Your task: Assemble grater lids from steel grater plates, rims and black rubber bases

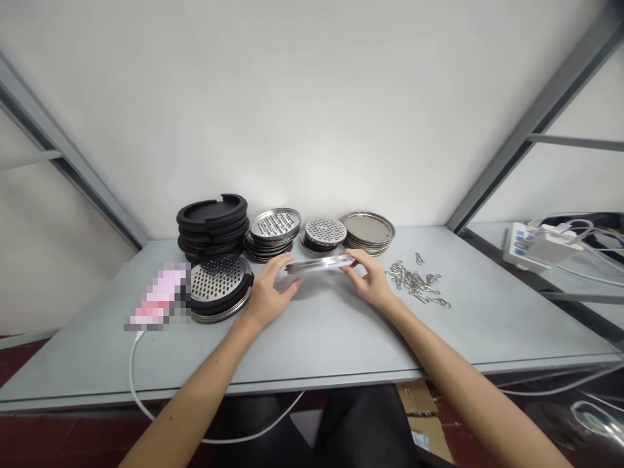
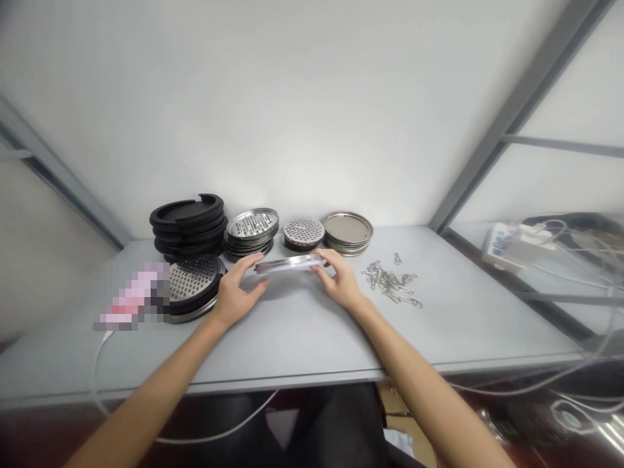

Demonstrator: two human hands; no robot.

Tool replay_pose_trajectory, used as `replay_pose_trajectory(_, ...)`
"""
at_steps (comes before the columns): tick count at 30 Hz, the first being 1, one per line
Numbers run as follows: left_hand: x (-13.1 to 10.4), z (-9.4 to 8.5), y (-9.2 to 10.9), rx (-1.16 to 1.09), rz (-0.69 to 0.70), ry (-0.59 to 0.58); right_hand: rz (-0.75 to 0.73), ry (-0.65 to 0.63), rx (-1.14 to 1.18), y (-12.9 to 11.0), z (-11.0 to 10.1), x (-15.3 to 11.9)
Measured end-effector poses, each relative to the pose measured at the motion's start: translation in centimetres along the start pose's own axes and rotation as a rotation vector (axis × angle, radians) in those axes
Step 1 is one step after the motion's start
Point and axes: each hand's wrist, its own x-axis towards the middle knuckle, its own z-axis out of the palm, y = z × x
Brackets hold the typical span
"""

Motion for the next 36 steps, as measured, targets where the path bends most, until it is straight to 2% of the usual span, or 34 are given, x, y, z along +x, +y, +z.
replay_pose_trajectory(3, -0.1, -0.2, 0.3, 0.039, 0.054, -0.056, -0.076, 0.0, -0.102, -0.3, -0.3, -0.1)
replay_pose_trajectory(7, -0.3, -0.1, -0.1, 0.029, 0.033, -0.058, -0.092, -0.013, -0.148, -0.9, -0.2, -0.3)
replay_pose_trajectory(12, -0.6, 0.4, -0.8, -0.087, -0.062, 0.067, 0.032, -0.037, -0.046, -0.9, 0.3, -0.1)
replay_pose_trajectory(15, -0.5, 0.7, -1.0, -0.234, -0.2, 0.116, 0.126, -0.158, 0.063, -0.6, 0.4, -0.1)
replay_pose_trajectory(17, -0.3, 0.7, -1.1, -0.324, -0.292, 0.086, 0.162, -0.213, 0.158, -0.5, 0.5, -0.1)
replay_pose_trajectory(21, -0.1, 0.4, -1.3, -0.357, -0.365, -0.049, 0.156, -0.185, 0.247, -0.7, 0.3, 0.0)
replay_pose_trajectory(24, -0.1, 0.2, -1.2, -0.201, -0.311, -0.063, 0.087, -0.139, 0.143, -0.9, -0.1, 0.1)
replay_pose_trajectory(27, -0.2, -0.1, -1.0, -0.058, -0.145, -0.026, -0.028, -0.148, 0.01, -0.9, -0.4, -0.1)
replay_pose_trajectory(30, -0.2, -0.2, -0.6, -0.017, -0.014, -0.012, -0.115, -0.173, -0.063, -0.9, -0.4, -0.3)
replay_pose_trajectory(34, -0.3, -0.1, -0.3, -0.055, -0.008, -0.012, -0.065, -0.104, -0.047, -0.8, -0.4, -0.3)
replay_pose_trajectory(36, -0.4, -0.1, -0.2, -0.097, -0.014, -0.012, 0.002, -0.146, -0.005, -0.8, -0.4, -0.1)
